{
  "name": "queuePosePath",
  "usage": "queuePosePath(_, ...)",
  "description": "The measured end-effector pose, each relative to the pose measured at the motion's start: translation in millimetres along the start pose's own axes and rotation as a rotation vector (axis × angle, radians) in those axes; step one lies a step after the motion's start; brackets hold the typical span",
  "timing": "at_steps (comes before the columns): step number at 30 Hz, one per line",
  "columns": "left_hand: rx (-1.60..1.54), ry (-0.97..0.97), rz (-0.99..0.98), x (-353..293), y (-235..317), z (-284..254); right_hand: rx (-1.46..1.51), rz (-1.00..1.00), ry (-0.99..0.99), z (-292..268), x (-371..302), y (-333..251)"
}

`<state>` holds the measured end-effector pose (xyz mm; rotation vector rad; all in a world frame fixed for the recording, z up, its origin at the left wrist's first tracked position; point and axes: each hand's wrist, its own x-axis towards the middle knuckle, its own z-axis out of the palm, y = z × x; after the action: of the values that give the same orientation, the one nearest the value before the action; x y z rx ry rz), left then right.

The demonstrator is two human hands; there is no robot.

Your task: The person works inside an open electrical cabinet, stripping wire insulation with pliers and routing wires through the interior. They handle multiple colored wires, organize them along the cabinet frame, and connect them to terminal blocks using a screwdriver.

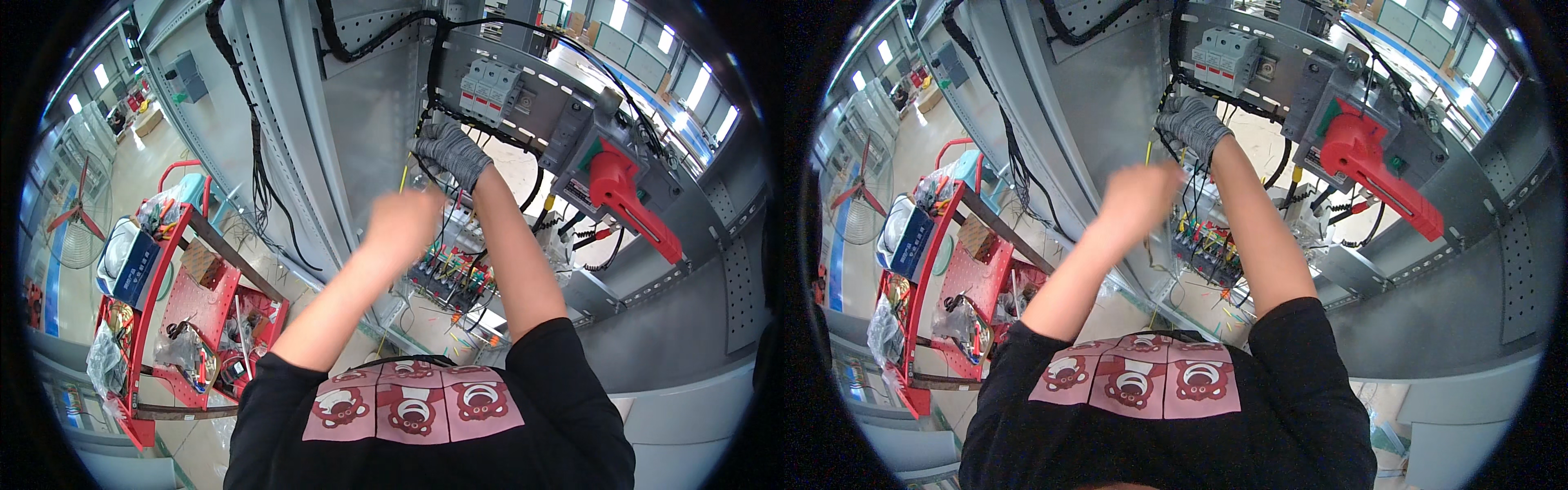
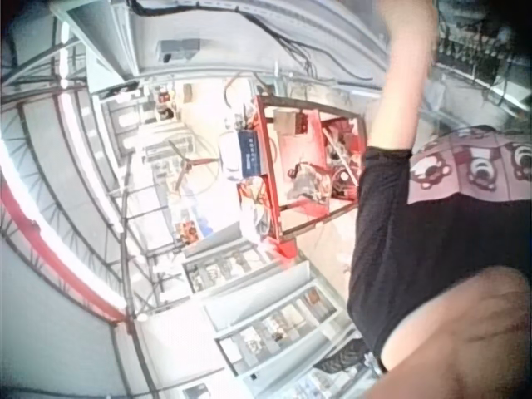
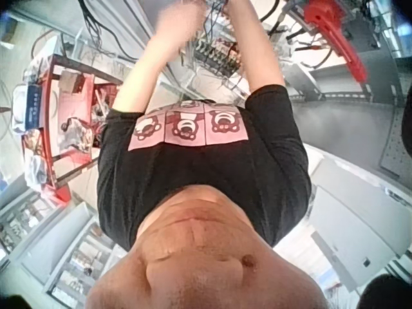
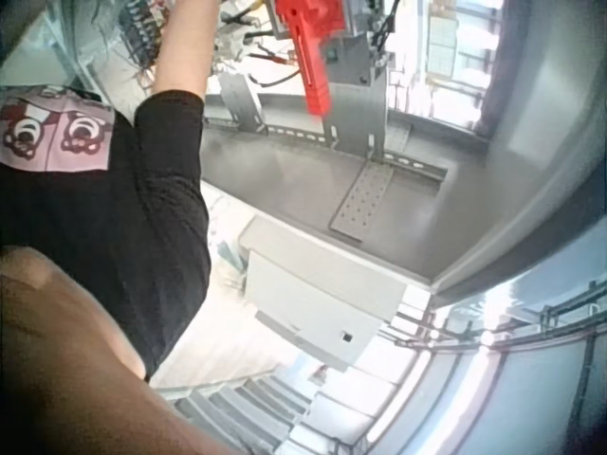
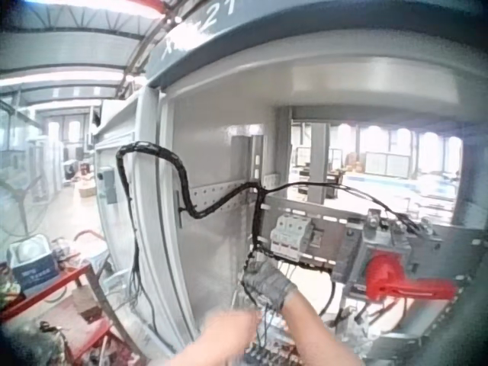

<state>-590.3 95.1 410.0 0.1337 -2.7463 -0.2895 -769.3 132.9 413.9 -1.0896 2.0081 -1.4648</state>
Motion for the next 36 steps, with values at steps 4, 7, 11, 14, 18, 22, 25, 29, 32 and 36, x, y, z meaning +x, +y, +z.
queuePosePath(4, -0.299, -0.036, 0.162, -28.9, 21.8, 9.1, 0.103, -0.136, -0.024, 1.6, -9.4, 6.3)
queuePosePath(7, -0.567, 0.678, -0.086, 4.9, -27.9, 33.9, 0.177, -0.057, -0.075, 0.0, -19.5, 5.2)
queuePosePath(11, -1.685, 0.127, -0.390, 37.4, -58.5, 41.7, 0.148, -0.072, 0.034, 7.9, -17.4, 9.5)
queuePosePath(14, -1.909, 0.042, -0.270, 41.9, -66.1, 44.0, 0.308, -0.093, 0.010, 11.3, -16.5, 15.5)
queuePosePath(18, -1.027, 0.300, -0.147, 42.5, -69.6, 42.3, 0.333, -0.146, 0.019, 14.7, -16.2, 19.3)
queuePosePath(22, -0.219, 0.302, -0.312, 26.9, -28.1, -4.1, 0.037, 0.018, 0.040, 5.2, -11.0, 14.0)
queuePosePath(25, -0.127, 0.204, -0.218, 3.9, -2.4, -4.0, -0.058, 0.018, 0.041, 3.5, 1.8, 22.2)
queuePosePath(29, -0.329, -0.125, 0.165, -91.3, 16.8, 42.7, 0.109, -0.002, -0.091, 12.1, -18.6, 6.2)
queuePosePath(32, -0.415, -0.384, -0.142, -206.6, -41.8, 121.7, 0.092, 0.007, -0.048, 15.8, -22.8, 2.4)
queuePosePath(36, -0.539, -0.174, -0.743, -399.6, -117.0, 171.7, 0.161, -0.010, 0.022, 16.0, -25.3, 5.9)
